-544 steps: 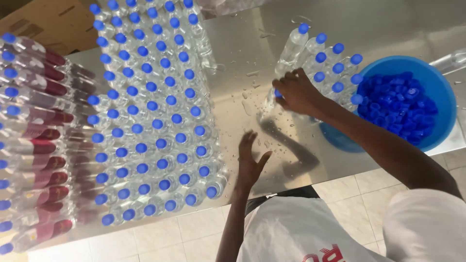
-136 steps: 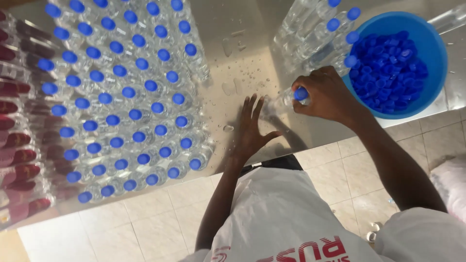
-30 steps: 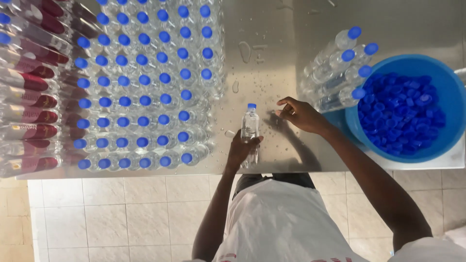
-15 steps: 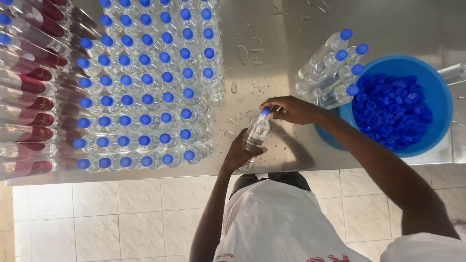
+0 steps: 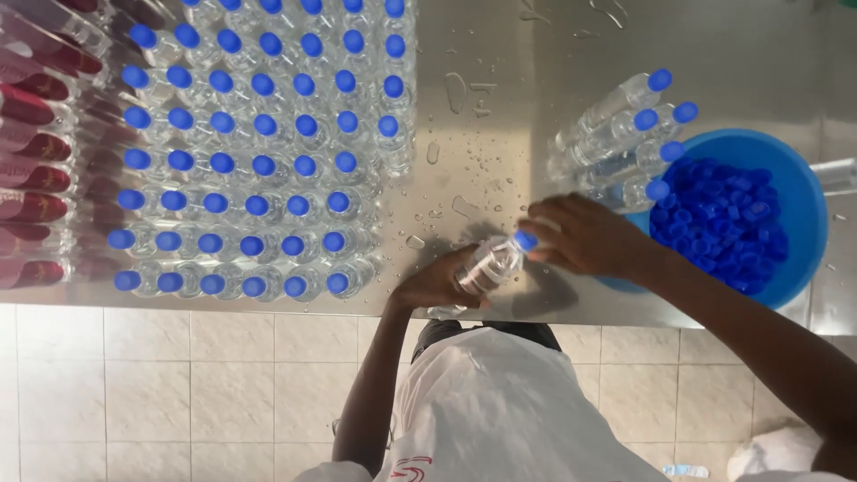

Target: Manually screwing plastic caps onto water bottles at a production table.

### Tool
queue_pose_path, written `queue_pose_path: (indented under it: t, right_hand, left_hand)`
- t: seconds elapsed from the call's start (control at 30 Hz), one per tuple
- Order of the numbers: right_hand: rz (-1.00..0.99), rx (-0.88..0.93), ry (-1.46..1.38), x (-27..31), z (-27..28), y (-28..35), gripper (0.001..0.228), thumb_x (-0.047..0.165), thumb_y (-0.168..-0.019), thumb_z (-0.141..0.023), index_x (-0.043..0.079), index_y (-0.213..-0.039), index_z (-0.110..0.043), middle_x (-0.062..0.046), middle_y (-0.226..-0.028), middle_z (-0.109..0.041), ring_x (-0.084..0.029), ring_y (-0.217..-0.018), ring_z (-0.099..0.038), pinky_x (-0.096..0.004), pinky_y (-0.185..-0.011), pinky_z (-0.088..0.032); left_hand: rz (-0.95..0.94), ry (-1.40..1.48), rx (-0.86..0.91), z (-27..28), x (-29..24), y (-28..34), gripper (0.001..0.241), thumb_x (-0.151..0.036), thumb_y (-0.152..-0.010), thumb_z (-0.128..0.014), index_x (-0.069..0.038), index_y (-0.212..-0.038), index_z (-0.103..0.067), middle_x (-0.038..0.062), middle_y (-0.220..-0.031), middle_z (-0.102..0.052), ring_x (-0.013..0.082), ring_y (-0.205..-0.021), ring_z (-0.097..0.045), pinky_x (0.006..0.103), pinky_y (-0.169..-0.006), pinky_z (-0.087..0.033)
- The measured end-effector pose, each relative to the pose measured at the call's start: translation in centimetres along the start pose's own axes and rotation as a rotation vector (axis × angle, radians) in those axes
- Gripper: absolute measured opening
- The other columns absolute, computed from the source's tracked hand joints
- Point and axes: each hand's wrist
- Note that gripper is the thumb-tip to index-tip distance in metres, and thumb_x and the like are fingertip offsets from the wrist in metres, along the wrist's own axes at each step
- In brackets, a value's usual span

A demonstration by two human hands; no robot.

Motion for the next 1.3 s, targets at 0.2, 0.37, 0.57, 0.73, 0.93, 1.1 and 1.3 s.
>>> queue_pose_path:
  t: [0.2, 0.37, 0.57, 0.73, 0.93, 1.1, 1.3]
  right_hand:
    - [0.243, -0.293, -0.016, -1.9, -7.8, 3.0, 0.059, 0.059, -0.113, -0.023, 0.015, -0.100, -0.061, -0.004, -0.085, -0.054, -0.025, -0.071, -0.060, -0.038, -0.064, -0.053]
    - [-0.519, -0.022, -0.500, -2.9, -13.3, 3.7, 0.076, 0.042, -0.119, -0.034, 0.020, -0.046, -0.037, -0.001, -0.034, -0.033, -0.017, -0.032, -0.031, -0.034, -0.039, -0.031]
    - [-1.309, 0.373, -1.214, -3.4, -14.2, 2.2, 0.048, 0.049, -0.103, -0.043, 0.017, -0.067, -0.046, 0.001, -0.054, -0.035, -0.013, -0.036, -0.030, -0.034, -0.033, -0.025]
    - [-1.424, 0.466, -1.261, -3.9, -15.3, 1.0, 0.048, 0.054, -0.099, -0.053, 0.015, -0.072, -0.047, -0.001, -0.053, -0.036, -0.014, -0.029, -0.036, -0.032, -0.024, -0.033]
    - [-0.683, 0.172, -0.683, -0.6, -6.1, -8.9, 0.037, 0.036, -0.119, -0.054, 0.008, -0.144, -0.055, -0.025, -0.093, -0.075, -0.046, -0.086, -0.077, -0.062, -0.074, -0.059]
    - [-0.385, -0.001, -0.511, 2.6, -7.0, -16.6, 0.031, 0.031, -0.110, -0.069, 0.010, -0.132, -0.061, -0.021, -0.104, -0.077, -0.044, -0.096, -0.078, -0.060, -0.081, -0.063]
    - [-0.295, -0.106, -0.463, 3.0, -8.8, -19.5, 0.032, 0.029, -0.114, -0.064, 0.016, -0.142, -0.057, -0.011, -0.101, -0.071, -0.033, -0.092, -0.077, -0.055, -0.074, -0.064]
  left_hand:
    - [0.086, 0.417, 0.422, -1.1, 1.6, -0.9, 0.092, 0.004, -0.080, -0.090, 0.005, -0.160, -0.044, 0.035, -0.112, -0.076, 0.0415, -0.096, -0.079, 0.0499, -0.074, -0.070]
    - [0.322, -0.253, 0.143, -1.4, -4.0, -1.8, 0.080, -0.027, -0.087, -0.086, -0.006, -0.155, -0.052, 0.027, -0.113, -0.080, 0.0438, -0.101, -0.080, 0.0547, -0.082, -0.065]
    - [0.114, -1.520, -0.326, -3.5, 8.0, -5.4, 0.091, -0.015, -0.082, -0.091, -0.019, -0.159, -0.042, 0.009, -0.104, -0.070, 0.0258, -0.085, -0.076, 0.0460, -0.077, -0.062]
    - [-0.154, -1.888, -0.445, -1.3, 7.7, -5.0, 0.089, -0.023, -0.078, -0.098, -0.025, -0.155, -0.054, 0.007, -0.110, -0.068, 0.0229, -0.096, -0.073, 0.0432, -0.088, -0.062]
    - [-0.094, -1.138, -0.853, 2.3, 11.3, -5.6, 0.095, -0.031, -0.088, -0.094, -0.011, -0.167, -0.045, 0.020, -0.127, -0.071, 0.0363, -0.118, -0.074, 0.0522, -0.108, -0.059]
    - [-0.081, -0.540, -1.291, 1.4, 10.0, -3.5, 0.098, -0.023, -0.090, -0.090, -0.004, -0.168, -0.035, 0.026, -0.150, -0.045, 0.0495, -0.140, -0.048, 0.0609, -0.122, -0.043]
    - [-0.181, 0.891, -1.036, 2.4, 12.0, -2.9, 0.064, -0.008, -0.107, -0.055, -0.005, -0.164, -0.024, 0.027, -0.162, -0.045, 0.0431, -0.150, -0.052, 0.0559, -0.124, -0.048]
Point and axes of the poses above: each hand's wrist, its own y-axis away from the middle knuckle, its own z-axis out of the back of the hand, x = y × z
